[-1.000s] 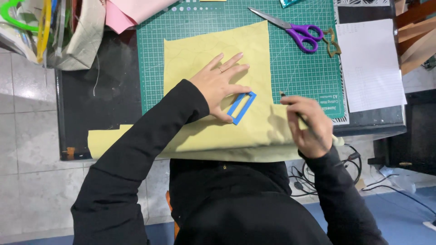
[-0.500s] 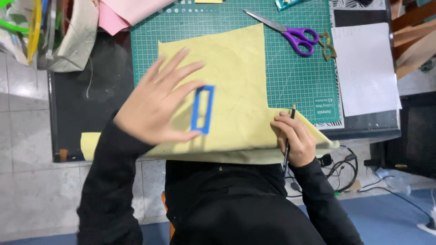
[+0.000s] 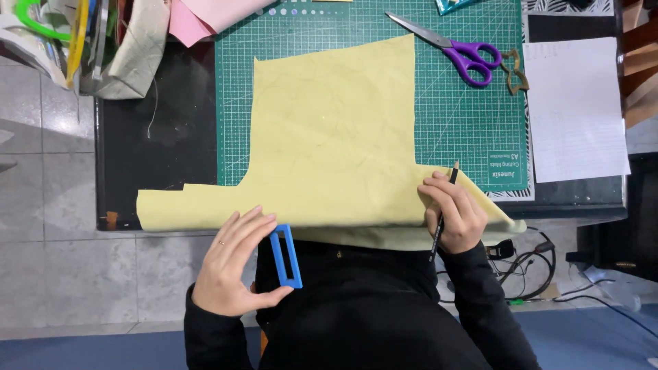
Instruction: Tracing patterns on leather using a pencil and then cutting the leather with scissors.
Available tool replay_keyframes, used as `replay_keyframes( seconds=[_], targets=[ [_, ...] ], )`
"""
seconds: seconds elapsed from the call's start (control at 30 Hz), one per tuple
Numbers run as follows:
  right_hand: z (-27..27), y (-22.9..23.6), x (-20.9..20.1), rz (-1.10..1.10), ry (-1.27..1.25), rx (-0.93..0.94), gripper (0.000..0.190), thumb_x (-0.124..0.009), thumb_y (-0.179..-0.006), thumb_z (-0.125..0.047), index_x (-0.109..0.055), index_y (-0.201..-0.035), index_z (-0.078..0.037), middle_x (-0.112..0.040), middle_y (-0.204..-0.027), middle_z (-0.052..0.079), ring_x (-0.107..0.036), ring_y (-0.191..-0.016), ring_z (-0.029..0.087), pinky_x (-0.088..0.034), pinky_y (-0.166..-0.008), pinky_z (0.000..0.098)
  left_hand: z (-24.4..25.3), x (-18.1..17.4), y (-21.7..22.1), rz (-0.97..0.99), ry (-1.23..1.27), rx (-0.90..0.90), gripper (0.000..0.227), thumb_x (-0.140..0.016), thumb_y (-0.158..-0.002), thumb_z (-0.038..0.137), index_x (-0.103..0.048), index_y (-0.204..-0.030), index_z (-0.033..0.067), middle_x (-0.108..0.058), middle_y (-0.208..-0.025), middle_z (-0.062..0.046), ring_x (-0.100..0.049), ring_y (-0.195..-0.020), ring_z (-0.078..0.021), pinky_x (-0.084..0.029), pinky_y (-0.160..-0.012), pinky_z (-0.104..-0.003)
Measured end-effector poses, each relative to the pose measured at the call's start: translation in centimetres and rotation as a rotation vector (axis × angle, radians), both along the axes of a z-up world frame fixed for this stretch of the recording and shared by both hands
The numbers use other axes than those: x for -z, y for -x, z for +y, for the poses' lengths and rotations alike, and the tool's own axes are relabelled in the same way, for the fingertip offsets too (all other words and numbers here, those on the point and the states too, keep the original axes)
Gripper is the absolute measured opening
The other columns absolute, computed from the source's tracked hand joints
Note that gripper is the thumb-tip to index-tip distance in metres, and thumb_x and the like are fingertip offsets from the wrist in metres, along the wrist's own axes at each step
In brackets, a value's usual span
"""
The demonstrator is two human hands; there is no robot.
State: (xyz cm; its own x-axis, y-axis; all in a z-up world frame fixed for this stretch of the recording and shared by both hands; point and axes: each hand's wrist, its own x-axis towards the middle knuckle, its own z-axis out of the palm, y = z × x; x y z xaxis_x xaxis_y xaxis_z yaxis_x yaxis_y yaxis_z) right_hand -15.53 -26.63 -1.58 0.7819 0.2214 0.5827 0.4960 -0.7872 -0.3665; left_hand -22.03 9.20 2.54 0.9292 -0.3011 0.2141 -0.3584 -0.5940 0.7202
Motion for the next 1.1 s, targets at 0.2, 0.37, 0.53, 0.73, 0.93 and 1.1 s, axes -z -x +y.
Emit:
replay_keyframes(
  seconds=[0.2, 0.37, 0.53, 0.73, 0.93, 1.1],
  targets=[
    [0.0, -0.1, -0.1, -0.023, -0.012, 0.001, 0.034, -0.069, -0.072, 0.015, -0.075, -0.103, 0.003, -0.073, -0.110, 0.013, -0.073, -0.106, 0.032, -0.059, -0.095, 0.0390, -0.5, -1.9, -1.7, -0.133, -0.056, -0.068, 0.086, -0.089, -0.060, 0.040, -0.060, -0.131, 0.0002, -0.065, -0.136, -0.015, -0.059, -0.134, -0.0308, -0.038, -0.123, -0.055],
    [-0.1, -0.1, 0.2, -0.047, 0.003, -0.006, 0.028, -0.067, -0.076, 0.007, -0.075, -0.103, 0.002, -0.074, -0.109, 0.013, -0.074, -0.105, 0.032, -0.060, -0.094, 0.0397, -0.3, -2.4, -3.8, -0.310, -0.266, -0.126, 0.083, -0.086, -0.065, 0.046, -0.061, -0.131, 0.0031, -0.064, -0.138, -0.011, -0.056, -0.137, -0.0303, -0.036, -0.123, -0.058],
    [0.1, -0.1, -0.4, -0.078, 0.031, 0.002, 0.025, -0.067, -0.079, 0.009, -0.075, -0.101, 0.001, -0.075, -0.108, 0.012, -0.075, -0.102, 0.030, -0.060, -0.090, 0.0370, -1.5, -4.8, -8.6, -0.426, -0.385, -0.061, 0.086, -0.082, -0.074, 0.058, -0.061, -0.135, 0.0012, -0.062, -0.141, -0.015, -0.049, -0.141, -0.0322, -0.026, -0.125, -0.055],
    [0.1, 0.2, -0.3, -0.109, 0.057, 0.018, 0.022, -0.070, -0.080, 0.005, -0.075, -0.101, -0.001, -0.075, -0.107, 0.009, -0.075, -0.099, 0.027, -0.060, -0.085, 0.0347, -2.2, -7.7, -15.6, -0.634, -0.512, -0.077, 0.080, -0.083, -0.085, 0.062, -0.062, -0.130, -0.0010, -0.060, -0.137, -0.017, -0.050, -0.132, -0.0322, -0.030, -0.118, -0.048],
    [0.5, 0.3, -0.6, -0.108, 0.071, 0.032, 0.022, -0.069, -0.081, 0.006, -0.074, -0.100, -0.002, -0.075, -0.108, 0.008, -0.075, -0.100, 0.026, -0.058, -0.084, 0.0346, -3.8, -1.9, -25.4, -0.575, -0.506, -0.146, 0.069, -0.080, -0.086, 0.071, -0.063, -0.096, 0.0047, -0.052, -0.122, -0.017, -0.049, -0.120, -0.0351, -0.015, -0.117, -0.055],
    [0.4, 0.2, -0.8, -0.131, 0.063, 0.044, 0.022, -0.069, -0.081, 0.009, -0.075, -0.099, -0.002, -0.076, -0.106, 0.008, -0.074, -0.094, 0.024, -0.059, -0.082, 0.0332, -8.8, 3.9, -33.9, -0.539, -0.733, -0.307, 0.107, -0.060, -0.081, 0.096, -0.070, -0.096, -0.0097, -0.056, -0.116, -0.027, -0.043, -0.119, -0.0423, -0.008, -0.113, -0.062]
  ],
)
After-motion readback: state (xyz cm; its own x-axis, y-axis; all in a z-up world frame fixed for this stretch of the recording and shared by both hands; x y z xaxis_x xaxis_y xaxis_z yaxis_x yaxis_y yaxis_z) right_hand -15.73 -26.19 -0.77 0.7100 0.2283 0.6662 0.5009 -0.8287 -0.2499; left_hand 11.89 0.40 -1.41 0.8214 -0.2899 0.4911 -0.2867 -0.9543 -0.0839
